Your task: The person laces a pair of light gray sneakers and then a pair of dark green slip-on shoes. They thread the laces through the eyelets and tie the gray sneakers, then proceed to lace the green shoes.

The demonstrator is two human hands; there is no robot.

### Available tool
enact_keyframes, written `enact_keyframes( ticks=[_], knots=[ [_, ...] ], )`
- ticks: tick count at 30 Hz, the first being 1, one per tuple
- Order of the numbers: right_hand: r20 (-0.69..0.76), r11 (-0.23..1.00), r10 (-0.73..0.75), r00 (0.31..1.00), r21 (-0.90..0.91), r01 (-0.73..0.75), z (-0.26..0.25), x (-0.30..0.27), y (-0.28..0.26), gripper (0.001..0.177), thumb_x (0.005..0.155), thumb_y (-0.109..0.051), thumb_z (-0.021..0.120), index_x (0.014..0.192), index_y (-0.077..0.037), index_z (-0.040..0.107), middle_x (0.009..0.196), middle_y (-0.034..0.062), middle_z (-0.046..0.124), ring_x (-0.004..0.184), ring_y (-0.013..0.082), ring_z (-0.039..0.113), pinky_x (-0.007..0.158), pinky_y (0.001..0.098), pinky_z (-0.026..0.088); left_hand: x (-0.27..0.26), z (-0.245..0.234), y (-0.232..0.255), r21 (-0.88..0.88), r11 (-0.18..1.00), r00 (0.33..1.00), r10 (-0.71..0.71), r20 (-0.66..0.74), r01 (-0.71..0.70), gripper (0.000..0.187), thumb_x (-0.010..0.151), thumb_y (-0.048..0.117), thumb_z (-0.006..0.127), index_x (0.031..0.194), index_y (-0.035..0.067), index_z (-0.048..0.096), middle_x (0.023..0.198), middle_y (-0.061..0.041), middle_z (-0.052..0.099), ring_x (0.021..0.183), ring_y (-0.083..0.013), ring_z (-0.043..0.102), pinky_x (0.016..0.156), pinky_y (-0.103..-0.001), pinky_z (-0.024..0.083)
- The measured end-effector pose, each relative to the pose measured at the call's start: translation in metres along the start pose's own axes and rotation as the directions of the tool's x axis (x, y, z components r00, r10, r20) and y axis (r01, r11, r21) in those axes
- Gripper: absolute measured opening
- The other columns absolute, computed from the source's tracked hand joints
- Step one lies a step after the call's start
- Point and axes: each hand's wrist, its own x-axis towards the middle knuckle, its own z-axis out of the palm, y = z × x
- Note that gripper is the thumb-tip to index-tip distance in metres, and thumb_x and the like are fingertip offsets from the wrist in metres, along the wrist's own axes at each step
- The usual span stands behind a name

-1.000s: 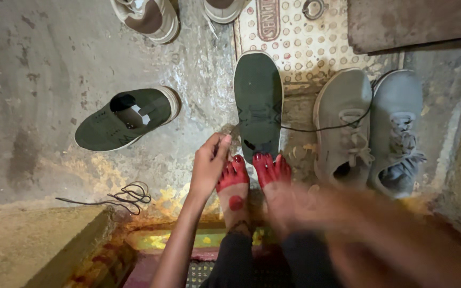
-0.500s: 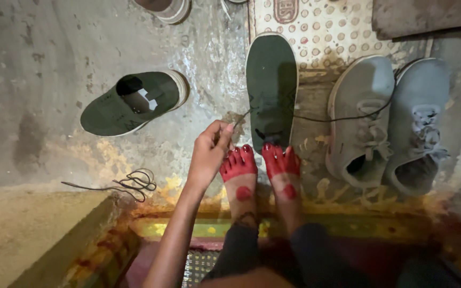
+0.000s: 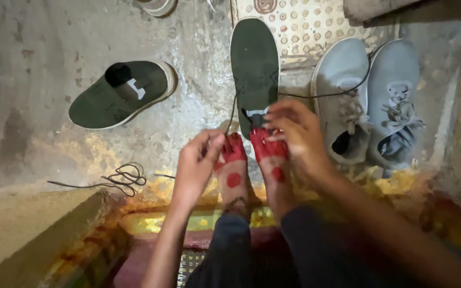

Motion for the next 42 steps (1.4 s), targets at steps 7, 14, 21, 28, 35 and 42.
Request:
enact_keyframes(
  ticks=[7,14,21,28,35,42],
  knots=[
    [0.037,0.924,0.183,0.982,0.334,-0.185,-0.067,0.04,0.058,0.03,0.097,-0.019,0.06,0.123,-0.004,0.061,0.114,0.0071,0.07,0.105,0.0201,0.07,0.094,0.0348,0.059,-0.036,-0.002,0.0,0.056,0.996,0.996,-0.066,-0.052,0.069,0.029,0.099,0.016,0.061,0.127,0.012,0.063,0.07,-0.006,0.069,0.058,-0.0126,0.059,0.052,-0.03,0.044],
    [0.002,0.517,-0.046,0.999,0.856,0.022,-0.128,0.074,0.014,0.017,0.117,-0.019,0.056,0.112,-0.005,0.064,0.106,0.0103,0.07,0.101,0.0212,0.067,0.101,0.0333,0.055,-0.011,-0.017,0.013,0.44,0.898,0.977,0.095,-0.193,0.0,0.02,0.098,0.014,0.061,0.118,0.011,0.066,0.08,-0.017,0.074,0.077,-0.0363,0.073,0.064,-0.045,0.054],
    [-0.246,0.684,-0.396,0.885,0.564,0.463,-0.2,0.06,-0.062,0.021,0.128,-0.018,0.052,0.116,-0.005,0.062,0.097,0.0037,0.06,0.083,0.0132,0.055,0.076,0.0268,0.047,0.016,-0.006,0.015,0.502,0.827,0.966,-0.245,-0.081,0.252,0.036,0.1,0.031,0.065,0.12,0.003,0.055,0.079,-0.013,0.073,0.061,-0.0272,0.072,0.052,-0.039,0.054],
    [-0.152,0.728,-0.682,0.716,-0.23,0.645,-0.122,0.044,-0.072,0.008,0.118,-0.012,0.063,0.119,-0.005,0.066,0.115,0.005,0.07,0.097,0.0113,0.065,0.087,0.0261,0.055,0.059,0.073,0.002,-0.567,0.695,0.897,-0.351,0.268,0.442,0.037,0.089,0.038,0.074,0.115,0.013,0.063,0.098,0.002,0.075,0.065,-0.002,0.055,0.045,-0.02,0.031],
    [-0.039,0.836,-0.367,0.93,-0.453,0.311,-0.046,0.062,-0.027,0.014,0.097,-0.008,0.076,0.109,0.0,0.076,0.095,0.0108,0.078,0.083,0.0137,0.071,0.074,0.0251,0.055,0.092,0.099,-0.016,-0.746,0.517,0.856,-0.498,0.137,0.42,0.042,0.091,0.05,0.069,0.099,0.012,0.053,0.095,0.0,0.07,0.053,-0.0055,0.043,0.044,-0.024,0.032],
    [0.243,0.431,-0.525,0.815,-0.751,0.501,-0.015,0.064,-0.02,0.026,0.101,-0.007,0.061,0.125,-0.005,0.07,0.118,0.0124,0.071,0.108,0.0241,0.065,0.092,0.0361,0.052,0.05,0.057,-0.023,-0.725,0.655,0.915,-0.394,-0.087,0.213,0.036,0.099,0.035,0.067,0.117,0.004,0.064,0.076,0.002,0.055,0.049,-0.0049,0.034,0.042,-0.024,0.025]
  ],
)
